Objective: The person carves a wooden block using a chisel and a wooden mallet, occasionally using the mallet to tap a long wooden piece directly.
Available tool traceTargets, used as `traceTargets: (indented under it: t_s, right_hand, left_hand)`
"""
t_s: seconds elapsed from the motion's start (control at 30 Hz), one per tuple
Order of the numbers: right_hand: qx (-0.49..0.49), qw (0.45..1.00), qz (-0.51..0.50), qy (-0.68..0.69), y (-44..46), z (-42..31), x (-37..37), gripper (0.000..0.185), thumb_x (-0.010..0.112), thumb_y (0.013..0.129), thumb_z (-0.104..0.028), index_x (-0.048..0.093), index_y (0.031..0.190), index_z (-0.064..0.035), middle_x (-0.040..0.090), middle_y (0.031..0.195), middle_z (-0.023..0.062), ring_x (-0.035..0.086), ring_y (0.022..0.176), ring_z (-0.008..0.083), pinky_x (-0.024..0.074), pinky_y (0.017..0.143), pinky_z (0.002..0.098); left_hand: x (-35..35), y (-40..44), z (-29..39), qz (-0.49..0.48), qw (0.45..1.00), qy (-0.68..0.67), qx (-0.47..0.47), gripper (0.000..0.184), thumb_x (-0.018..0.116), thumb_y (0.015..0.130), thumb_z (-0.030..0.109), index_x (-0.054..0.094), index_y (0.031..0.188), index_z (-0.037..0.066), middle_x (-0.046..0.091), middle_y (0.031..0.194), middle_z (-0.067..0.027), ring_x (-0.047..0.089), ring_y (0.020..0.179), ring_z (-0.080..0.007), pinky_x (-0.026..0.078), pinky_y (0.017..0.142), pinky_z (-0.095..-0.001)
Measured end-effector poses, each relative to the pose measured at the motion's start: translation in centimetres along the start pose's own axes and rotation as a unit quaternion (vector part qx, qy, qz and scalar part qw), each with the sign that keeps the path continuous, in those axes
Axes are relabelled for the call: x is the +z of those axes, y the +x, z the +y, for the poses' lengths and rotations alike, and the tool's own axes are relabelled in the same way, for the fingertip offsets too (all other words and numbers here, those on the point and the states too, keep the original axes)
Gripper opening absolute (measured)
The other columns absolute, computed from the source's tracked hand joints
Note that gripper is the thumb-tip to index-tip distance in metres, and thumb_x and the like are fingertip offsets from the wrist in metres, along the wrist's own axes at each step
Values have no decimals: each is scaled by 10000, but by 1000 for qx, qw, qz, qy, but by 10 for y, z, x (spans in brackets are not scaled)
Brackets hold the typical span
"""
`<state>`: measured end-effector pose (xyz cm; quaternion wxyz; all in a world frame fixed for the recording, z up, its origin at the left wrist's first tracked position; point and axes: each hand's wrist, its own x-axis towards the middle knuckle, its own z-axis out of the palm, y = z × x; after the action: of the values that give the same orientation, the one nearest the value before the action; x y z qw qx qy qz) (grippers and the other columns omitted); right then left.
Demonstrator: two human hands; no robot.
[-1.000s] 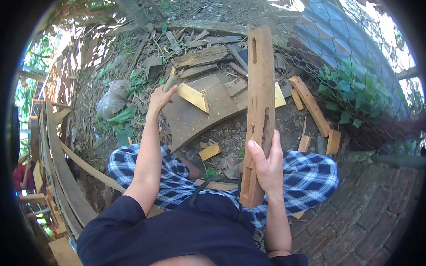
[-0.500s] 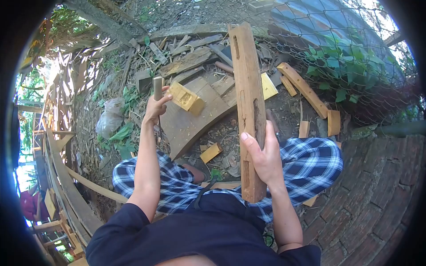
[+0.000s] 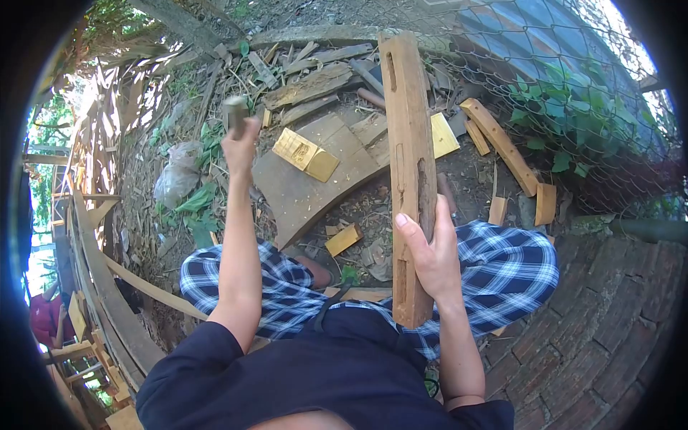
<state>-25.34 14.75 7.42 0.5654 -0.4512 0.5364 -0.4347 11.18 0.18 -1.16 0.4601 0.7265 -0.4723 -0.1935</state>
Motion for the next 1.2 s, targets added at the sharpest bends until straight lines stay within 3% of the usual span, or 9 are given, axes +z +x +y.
traceTargets:
  t_s: [0.07, 0.1, 0.17, 0.33, 0.4, 0.57, 0.7, 0.87, 1.2]
  right_hand:
    - [1, 1000, -4, -4, -1, 0, 2, 471, 610, 919, -217, 463, 1279, 50, 600, 1103, 139, 582, 1005, 176, 469, 897, 319]
    - [-1, 1000, -2, -7, 0, -3, 2, 475, 607, 920, -220, 461, 1282, 50, 600, 1105, 139, 582, 1006, 177, 470, 895, 318]
    - [-4, 1000, 6, -10, 2, -3, 5, 474, 599, 923, -227, 462, 1285, 48, 596, 1104, 136, 580, 1000, 177, 470, 888, 313]
    - [11, 1000, 0, 2, 4, -1, 7, 470, 597, 925, -227, 463, 1281, 48, 592, 1103, 134, 576, 994, 172, 470, 880, 305]
    - [14, 1000, -8, 1, 5, -1, 7, 464, 595, 927, -225, 464, 1279, 47, 590, 1104, 134, 574, 993, 171, 470, 877, 303]
    - [2, 1000, -4, -8, 5, 1, 10, 447, 592, 933, -211, 464, 1272, 51, 589, 1099, 135, 574, 986, 170, 473, 874, 302]
    - [2, 1000, -12, -3, 6, 3, 12, 449, 596, 931, -211, 463, 1268, 54, 590, 1096, 134, 574, 985, 167, 474, 873, 301]
    - [10, 1000, -17, -12, 6, 1, 14, 415, 594, 937, -216, 475, 1241, 39, 598, 1074, 123, 581, 962, 150, 484, 849, 296]
    - [24, 999, -29, -27, 7, -5, 18, 412, 602, 950, -237, 476, 1229, 39, 615, 1031, 118, 604, 910, 144, 516, 773, 285]
  left_hand:
    - [-19, 21, 11, -53, 933, -353, -48, 291, 602, 951, 321, 615, 1017, 37, 627, 765, -47, 572, 612, -144, 503, 667, -331]
    - [-24, 20, 26, -47, 934, -351, -50, 291, 602, 951, 321, 615, 1017, 37, 627, 765, -47, 572, 612, -144, 503, 667, -331]
    - [-23, 15, 54, -96, 779, -619, -25, 289, 582, 968, 320, 571, 1007, 34, 644, 856, -87, 623, 746, -194, 517, 814, -310]
    - [-8, -5, 67, 52, 881, -470, -22, 244, 609, 966, 221, 571, 1012, -15, 685, 862, -161, 705, 859, -274, 549, 849, -363]
    - [2, -12, 53, 133, 928, -347, 32, 215, 659, 939, 191, 588, 924, -11, 663, 730, -129, 717, 732, -271, 577, 753, -348]
    - [23, -14, 45, 280, 834, -476, -13, 270, 676, 929, 188, 492, 777, 60, 592, 619, -62, 644, 500, -173, 463, 396, -245]
    - [24, -19, 47, 293, 856, -425, -34, 286, 685, 927, 223, 466, 802, 87, 521, 587, -19, 539, 431, -107, 394, 363, -223]
    - [25, -23, 45, 327, 794, -511, -46, 361, 681, 925, 358, 449, 816, 104, 440, 559, 20, 396, 410, -62, 347, 358, -207]
    - [28, -38, 59, 362, 836, -412, -24, 356, 654, 948, 325, 462, 764, 87, 552, 593, -24, 465, 410, -69, 390, 371, -212]
